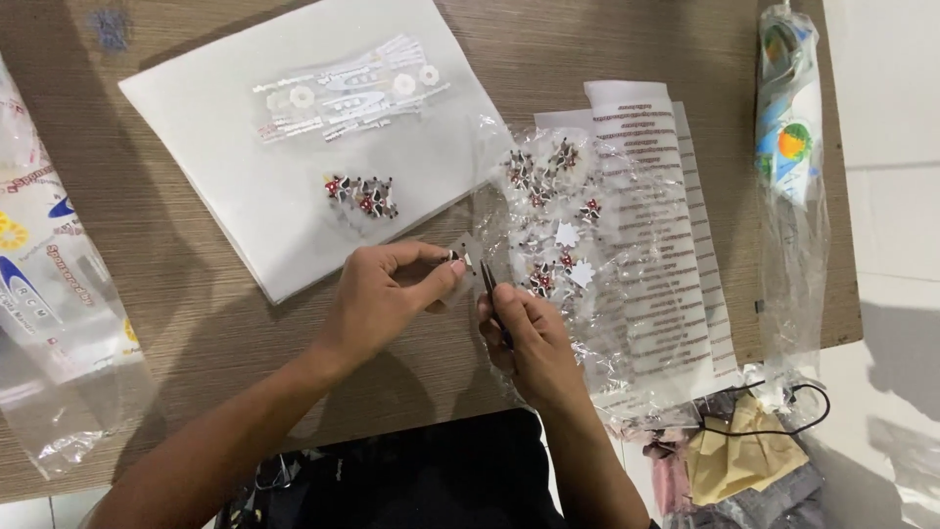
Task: Organizing and placing small decorative label packets into a plastic bag on a workstation using a small tool.
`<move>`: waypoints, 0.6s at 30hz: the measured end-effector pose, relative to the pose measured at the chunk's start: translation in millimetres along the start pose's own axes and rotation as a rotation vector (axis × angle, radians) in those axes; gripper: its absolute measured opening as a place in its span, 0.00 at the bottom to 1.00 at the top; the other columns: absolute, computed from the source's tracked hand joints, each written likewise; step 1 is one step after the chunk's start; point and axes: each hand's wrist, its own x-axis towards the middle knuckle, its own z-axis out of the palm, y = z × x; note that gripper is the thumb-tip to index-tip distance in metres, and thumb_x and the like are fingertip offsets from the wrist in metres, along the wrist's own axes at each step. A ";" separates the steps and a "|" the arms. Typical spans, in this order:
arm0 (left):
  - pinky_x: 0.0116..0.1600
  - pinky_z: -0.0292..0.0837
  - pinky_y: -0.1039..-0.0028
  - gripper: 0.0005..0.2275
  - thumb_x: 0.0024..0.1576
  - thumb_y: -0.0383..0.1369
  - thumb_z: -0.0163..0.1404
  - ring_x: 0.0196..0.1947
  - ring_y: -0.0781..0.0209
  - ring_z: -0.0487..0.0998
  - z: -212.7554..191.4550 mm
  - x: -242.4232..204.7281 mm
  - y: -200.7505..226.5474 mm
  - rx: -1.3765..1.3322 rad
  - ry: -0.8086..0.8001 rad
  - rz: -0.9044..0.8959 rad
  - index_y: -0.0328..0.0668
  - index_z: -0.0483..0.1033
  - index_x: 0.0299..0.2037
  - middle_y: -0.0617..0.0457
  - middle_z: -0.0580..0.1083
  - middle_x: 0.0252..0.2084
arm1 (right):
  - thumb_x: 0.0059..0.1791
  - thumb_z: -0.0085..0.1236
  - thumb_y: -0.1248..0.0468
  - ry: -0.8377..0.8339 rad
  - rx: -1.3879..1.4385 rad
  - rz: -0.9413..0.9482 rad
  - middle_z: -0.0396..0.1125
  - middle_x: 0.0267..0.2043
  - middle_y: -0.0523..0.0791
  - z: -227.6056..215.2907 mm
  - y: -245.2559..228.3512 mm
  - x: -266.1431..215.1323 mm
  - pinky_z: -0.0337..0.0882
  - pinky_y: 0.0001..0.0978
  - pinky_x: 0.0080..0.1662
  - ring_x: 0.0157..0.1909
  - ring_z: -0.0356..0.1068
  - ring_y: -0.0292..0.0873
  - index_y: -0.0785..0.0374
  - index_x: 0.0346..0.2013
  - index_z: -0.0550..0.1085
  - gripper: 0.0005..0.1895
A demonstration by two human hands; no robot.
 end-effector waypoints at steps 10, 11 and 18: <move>0.30 0.87 0.66 0.11 0.54 0.28 0.60 0.35 0.45 0.86 1.1 -3.6 0.0 -0.008 -0.035 -0.017 0.24 0.82 0.41 0.30 0.82 0.35 | 0.59 0.48 0.52 -0.001 -0.018 -0.029 0.46 0.17 0.39 3.0 6.0 3.3 0.48 0.20 0.17 0.15 0.45 0.31 0.67 0.28 0.70 0.23; 0.30 0.87 0.66 0.11 0.54 0.28 0.60 0.35 0.45 0.86 1.8 -3.8 0.5 -0.005 -0.042 -0.018 0.24 0.82 0.41 0.30 0.81 0.35 | 0.59 0.48 0.52 -0.008 -0.026 -0.041 0.45 0.17 0.39 3.5 5.7 3.4 0.48 0.21 0.17 0.15 0.45 0.31 0.67 0.27 0.70 0.23; 0.30 0.87 0.66 0.12 0.54 0.29 0.60 0.36 0.44 0.85 2.0 -5.0 -1.7 -0.010 -0.048 -0.027 0.23 0.82 0.42 0.29 0.81 0.36 | 0.59 0.46 0.51 -0.016 -0.019 -0.040 0.43 0.17 0.38 2.5 7.6 4.4 0.46 0.20 0.17 0.15 0.42 0.30 0.66 0.27 0.69 0.24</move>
